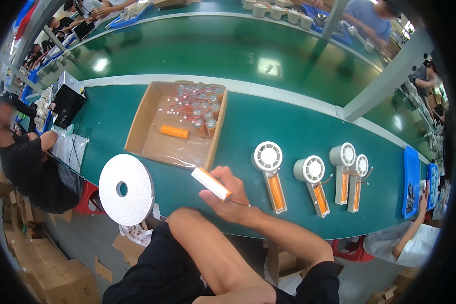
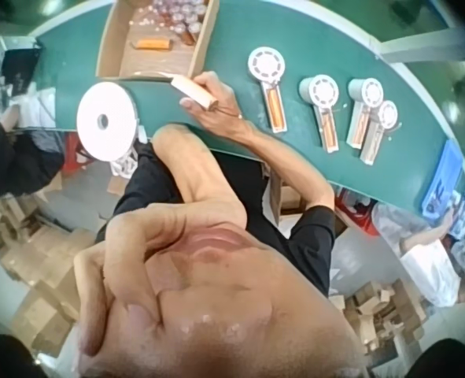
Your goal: The person applies double-sided tape from a tape roll onto cylindrical batteries and inserts the taped batteries into the handles of handheld fan casings.
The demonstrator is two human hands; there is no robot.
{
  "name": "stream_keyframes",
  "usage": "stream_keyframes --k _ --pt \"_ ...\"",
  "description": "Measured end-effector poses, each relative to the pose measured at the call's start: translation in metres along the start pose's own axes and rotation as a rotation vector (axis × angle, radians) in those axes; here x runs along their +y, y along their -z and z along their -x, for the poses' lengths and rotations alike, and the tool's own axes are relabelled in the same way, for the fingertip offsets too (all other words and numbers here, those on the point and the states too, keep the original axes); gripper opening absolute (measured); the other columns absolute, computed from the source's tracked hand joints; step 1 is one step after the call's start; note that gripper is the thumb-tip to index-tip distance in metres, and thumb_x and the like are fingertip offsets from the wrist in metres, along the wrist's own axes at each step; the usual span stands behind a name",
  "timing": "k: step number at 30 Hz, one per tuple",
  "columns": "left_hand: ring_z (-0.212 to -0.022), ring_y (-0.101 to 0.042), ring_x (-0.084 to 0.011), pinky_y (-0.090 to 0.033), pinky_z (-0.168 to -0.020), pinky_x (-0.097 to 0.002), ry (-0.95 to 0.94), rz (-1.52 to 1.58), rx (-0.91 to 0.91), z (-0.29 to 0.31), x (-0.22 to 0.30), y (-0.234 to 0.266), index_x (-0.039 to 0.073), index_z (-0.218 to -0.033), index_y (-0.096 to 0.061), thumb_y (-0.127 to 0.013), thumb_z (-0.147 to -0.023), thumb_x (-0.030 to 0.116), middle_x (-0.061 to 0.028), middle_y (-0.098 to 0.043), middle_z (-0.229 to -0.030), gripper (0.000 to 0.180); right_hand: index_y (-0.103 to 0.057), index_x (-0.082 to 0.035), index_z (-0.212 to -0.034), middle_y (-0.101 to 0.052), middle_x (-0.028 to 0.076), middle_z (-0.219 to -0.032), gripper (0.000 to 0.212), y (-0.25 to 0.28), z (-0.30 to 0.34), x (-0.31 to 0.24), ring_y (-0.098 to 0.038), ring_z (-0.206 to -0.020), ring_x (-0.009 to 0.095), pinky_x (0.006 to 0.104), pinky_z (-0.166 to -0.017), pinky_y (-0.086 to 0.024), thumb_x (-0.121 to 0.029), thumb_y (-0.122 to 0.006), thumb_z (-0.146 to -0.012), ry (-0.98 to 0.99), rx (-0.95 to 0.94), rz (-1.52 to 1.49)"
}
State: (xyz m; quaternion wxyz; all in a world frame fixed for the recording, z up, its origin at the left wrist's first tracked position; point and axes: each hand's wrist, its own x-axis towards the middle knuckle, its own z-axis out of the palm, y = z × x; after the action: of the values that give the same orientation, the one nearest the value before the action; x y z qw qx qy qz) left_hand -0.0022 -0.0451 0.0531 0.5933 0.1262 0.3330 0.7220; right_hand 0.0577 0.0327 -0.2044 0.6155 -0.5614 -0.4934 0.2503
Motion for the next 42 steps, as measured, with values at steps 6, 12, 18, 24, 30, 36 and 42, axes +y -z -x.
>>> stream_keyframes --k 6,12,18,24,30,36,42 --pt "-0.069 -0.053 0.0044 -0.036 -0.068 -0.0003 -0.076 0.150 0.012 -0.003 -0.008 0.002 0.005 -0.078 -0.063 -0.072 -0.082 -0.006 0.0023 -0.060 -0.080 0.016 -0.050 -0.002 -0.106 -0.063 0.013 -0.086 0.042 0.001 0.000 0.001 -0.067 -0.073 0.026 0.0348 -0.064 -0.053 -0.031 -0.074 -0.088 -0.011 -0.012 0.024" --pt "-0.061 -0.041 0.0078 -0.027 -0.064 0.0022 -0.031 -0.004 0.053 -0.002 -0.001 0.000 0.008 -0.078 -0.059 -0.065 -0.089 0.000 0.0071 -0.047 -0.072 0.015 -0.049 -0.002 -0.107 -0.064 0.013 -0.086 0.042 0.001 0.000 0.000 -0.068 -0.074 0.027 0.0351 -0.064 -0.054 -0.030 -0.074 -0.088 -0.010 -0.006 0.032" --pt "-0.060 -0.035 0.0094 -0.022 -0.064 0.0033 -0.072 0.003 0.035 -0.002 -0.003 0.003 0.010 -0.078 -0.054 -0.062 -0.093 0.006 0.0088 -0.040 -0.073 0.017 -0.046 -0.002 -0.109 -0.065 0.014 -0.088 0.044 0.000 0.000 -0.001 -0.069 -0.075 0.028 0.0356 -0.065 -0.055 -0.029 -0.074 -0.088 -0.014 -0.006 0.048" --pt "-0.060 -0.034 0.0096 -0.022 -0.064 0.0033 -0.019 -0.057 0.068 -0.001 0.004 0.010 0.010 -0.076 -0.051 -0.058 -0.096 0.011 0.0087 -0.037 -0.072 0.022 -0.046 -0.002 -0.110 -0.065 0.014 -0.088 0.045 0.000 0.000 0.000 -0.069 -0.074 0.028 0.0351 -0.064 -0.055 -0.025 -0.076 -0.086 0.012 0.011 0.060" --pt "-0.058 -0.037 0.0082 -0.024 -0.063 0.0032 -0.009 0.067 0.066 -0.004 0.003 0.011 0.008 -0.076 -0.053 -0.061 -0.094 0.007 0.0075 -0.040 -0.070 0.020 -0.050 -0.002 -0.106 -0.064 0.013 -0.085 0.040 0.001 -0.001 0.000 -0.068 -0.072 0.027 0.0352 -0.063 -0.054 -0.026 -0.076 -0.086 0.007 -0.017 0.057" --pt "-0.061 -0.043 0.0077 -0.028 -0.062 0.0020 -0.065 0.172 0.050 -0.002 -0.002 0.008 0.006 -0.078 -0.058 -0.065 -0.090 0.000 0.0063 -0.048 -0.072 0.015 -0.052 -0.002 -0.103 -0.062 0.012 -0.082 0.041 0.001 0.000 0.001 -0.066 -0.070 0.027 0.0351 -0.062 -0.053 -0.031 -0.077 -0.086 0.032 -0.002 0.033" --pt "-0.065 -0.048 0.0071 -0.029 -0.065 0.0024 -0.047 0.196 0.031 0.000 -0.007 0.000 0.004 -0.076 -0.055 -0.065 -0.090 -0.001 0.0035 -0.052 -0.076 0.018 -0.052 -0.002 -0.102 -0.061 0.012 -0.083 0.043 0.000 0.001 0.002 -0.065 -0.071 0.027 0.0355 -0.063 -0.052 -0.034 -0.075 -0.087 0.012 -0.015 0.015"
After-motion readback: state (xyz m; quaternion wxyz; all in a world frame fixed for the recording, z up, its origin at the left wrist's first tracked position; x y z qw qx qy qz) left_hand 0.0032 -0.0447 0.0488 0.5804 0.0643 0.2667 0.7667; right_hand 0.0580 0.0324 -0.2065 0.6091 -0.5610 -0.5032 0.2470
